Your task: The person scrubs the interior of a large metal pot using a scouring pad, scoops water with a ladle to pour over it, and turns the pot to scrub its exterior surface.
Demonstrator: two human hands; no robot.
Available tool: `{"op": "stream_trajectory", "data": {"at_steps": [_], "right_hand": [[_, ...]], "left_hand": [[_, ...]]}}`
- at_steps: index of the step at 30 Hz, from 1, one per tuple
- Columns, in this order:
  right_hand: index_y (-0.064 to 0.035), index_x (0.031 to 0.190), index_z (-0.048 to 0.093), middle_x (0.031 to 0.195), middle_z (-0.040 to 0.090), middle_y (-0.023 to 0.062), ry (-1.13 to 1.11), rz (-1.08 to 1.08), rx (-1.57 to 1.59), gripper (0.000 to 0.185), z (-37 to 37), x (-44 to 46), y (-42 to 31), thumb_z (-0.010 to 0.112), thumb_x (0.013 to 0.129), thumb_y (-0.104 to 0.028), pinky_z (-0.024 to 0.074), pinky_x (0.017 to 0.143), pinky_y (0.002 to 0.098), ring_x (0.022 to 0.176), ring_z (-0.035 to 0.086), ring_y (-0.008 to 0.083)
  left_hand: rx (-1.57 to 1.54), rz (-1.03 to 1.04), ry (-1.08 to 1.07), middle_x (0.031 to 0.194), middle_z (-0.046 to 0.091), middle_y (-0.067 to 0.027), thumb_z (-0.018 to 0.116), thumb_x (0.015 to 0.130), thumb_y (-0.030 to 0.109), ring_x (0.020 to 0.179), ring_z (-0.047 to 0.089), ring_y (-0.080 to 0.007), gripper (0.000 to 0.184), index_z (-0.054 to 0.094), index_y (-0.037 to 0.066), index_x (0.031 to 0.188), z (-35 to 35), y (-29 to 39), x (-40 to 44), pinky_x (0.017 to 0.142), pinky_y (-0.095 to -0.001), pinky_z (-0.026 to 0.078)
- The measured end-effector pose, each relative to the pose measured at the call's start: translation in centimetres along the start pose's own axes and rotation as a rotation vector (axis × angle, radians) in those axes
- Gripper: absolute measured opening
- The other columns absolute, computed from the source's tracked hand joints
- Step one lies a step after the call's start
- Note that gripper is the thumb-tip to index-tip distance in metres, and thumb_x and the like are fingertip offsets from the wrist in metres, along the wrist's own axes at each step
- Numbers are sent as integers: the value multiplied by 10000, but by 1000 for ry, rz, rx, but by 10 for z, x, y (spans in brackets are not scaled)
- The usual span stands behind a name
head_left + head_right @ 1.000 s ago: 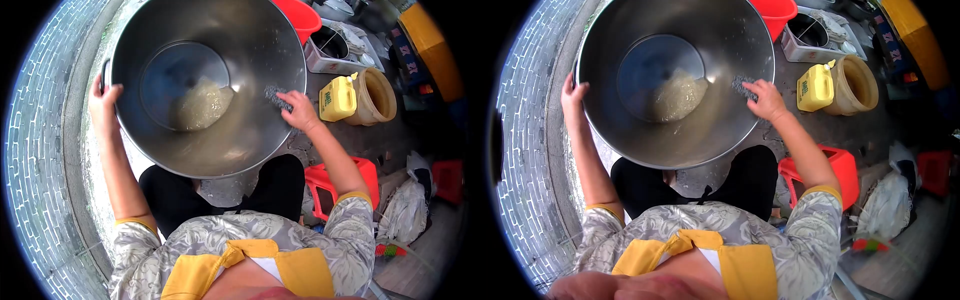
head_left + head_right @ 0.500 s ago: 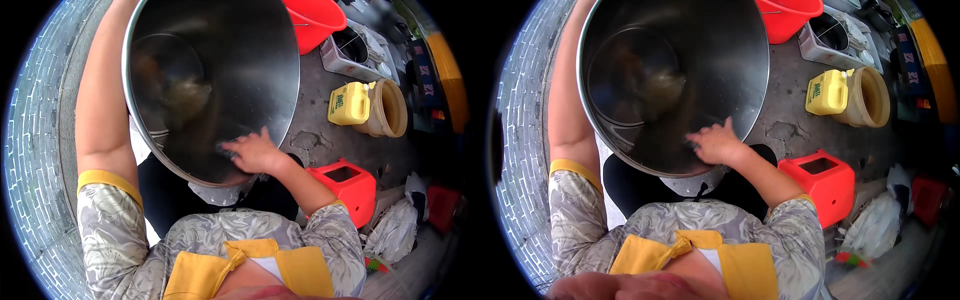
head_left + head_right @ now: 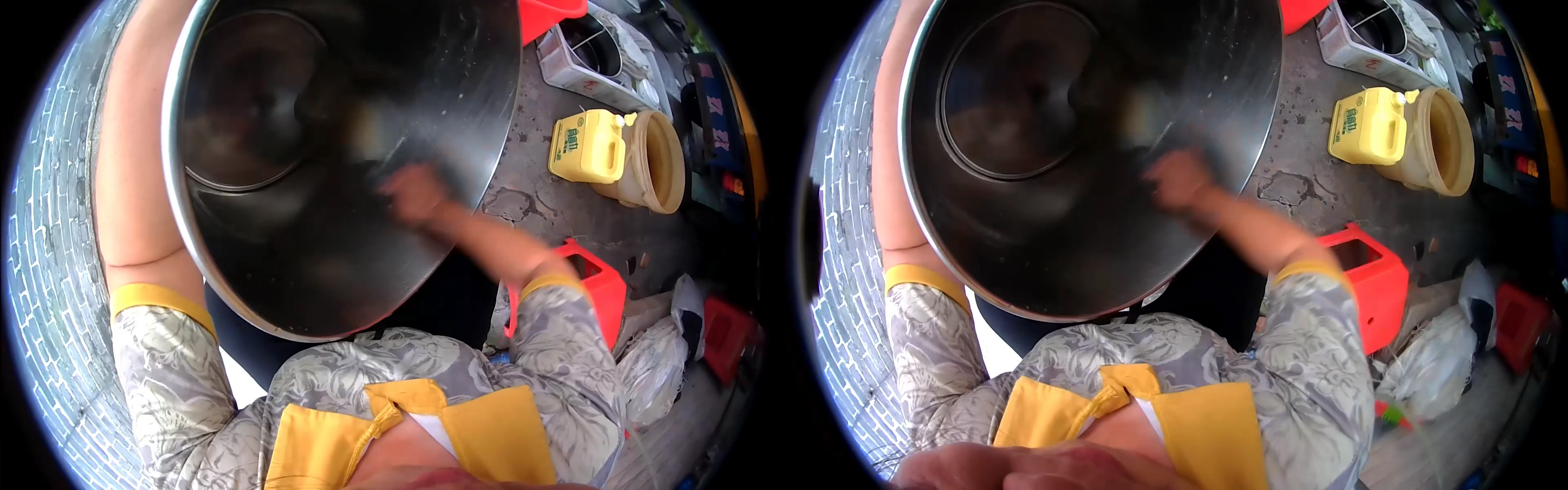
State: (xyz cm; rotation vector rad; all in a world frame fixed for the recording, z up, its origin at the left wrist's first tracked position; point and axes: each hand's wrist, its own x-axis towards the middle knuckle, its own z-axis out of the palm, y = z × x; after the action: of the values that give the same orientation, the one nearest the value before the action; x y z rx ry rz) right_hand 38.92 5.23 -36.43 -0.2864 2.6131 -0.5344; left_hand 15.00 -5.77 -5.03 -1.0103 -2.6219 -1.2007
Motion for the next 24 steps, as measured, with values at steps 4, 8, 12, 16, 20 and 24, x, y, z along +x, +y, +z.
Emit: {"op": "stream_trajectory", "data": {"at_steps": [4,8,12,16,20,24], "right_hand": [[-115,1324,479,1252,510,175,172,-394,1673,490,-18,24,-211,598,849,-140,344,1025,372,1200,463,285],[-137,1319,485,1175,550,173,189,-489,1247,535,44,52,-180,617,800,-146,372,1000,403,1151,491,325],[-228,1158,613,1130,577,88,34,-119,-377,366,4,75,15,545,807,-304,315,966,533,1112,507,289],[-190,1209,586,1317,477,30,351,-108,-888,352,-109,148,104,434,894,-223,153,1097,561,1310,330,287],[-189,1236,572,1357,452,29,280,-85,-1020,372,-86,210,89,436,893,-236,148,1101,556,1325,315,286],[-166,1295,520,1380,430,105,80,85,-482,440,47,249,36,356,912,-306,136,1096,558,1320,328,296]], "left_hand": [[-158,-78,27,1013,641,-130,582,815,176,892,616,-172,414,554,35,1204,-12,-7,-27,758,-264,488],[-320,-166,75,1004,642,-129,573,825,169,883,618,-171,396,555,28,1194,-20,-12,-53,753,-264,490],[-419,-218,118,996,643,-128,565,834,161,874,619,-169,377,555,21,1184,-24,-14,-68,748,-264,493],[-480,-249,133,987,644,-127,556,843,154,866,620,-168,359,556,15,1175,-27,-14,-76,743,-264,496],[-522,-255,143,978,644,-126,548,853,147,857,622,-167,341,557,8,1165,-28,-15,-79,738,-264,498],[-564,-265,145,970,645,-125,540,862,139,848,623,-165,324,557,2,1155,-29,-18,-77,733,-265,501]]}}
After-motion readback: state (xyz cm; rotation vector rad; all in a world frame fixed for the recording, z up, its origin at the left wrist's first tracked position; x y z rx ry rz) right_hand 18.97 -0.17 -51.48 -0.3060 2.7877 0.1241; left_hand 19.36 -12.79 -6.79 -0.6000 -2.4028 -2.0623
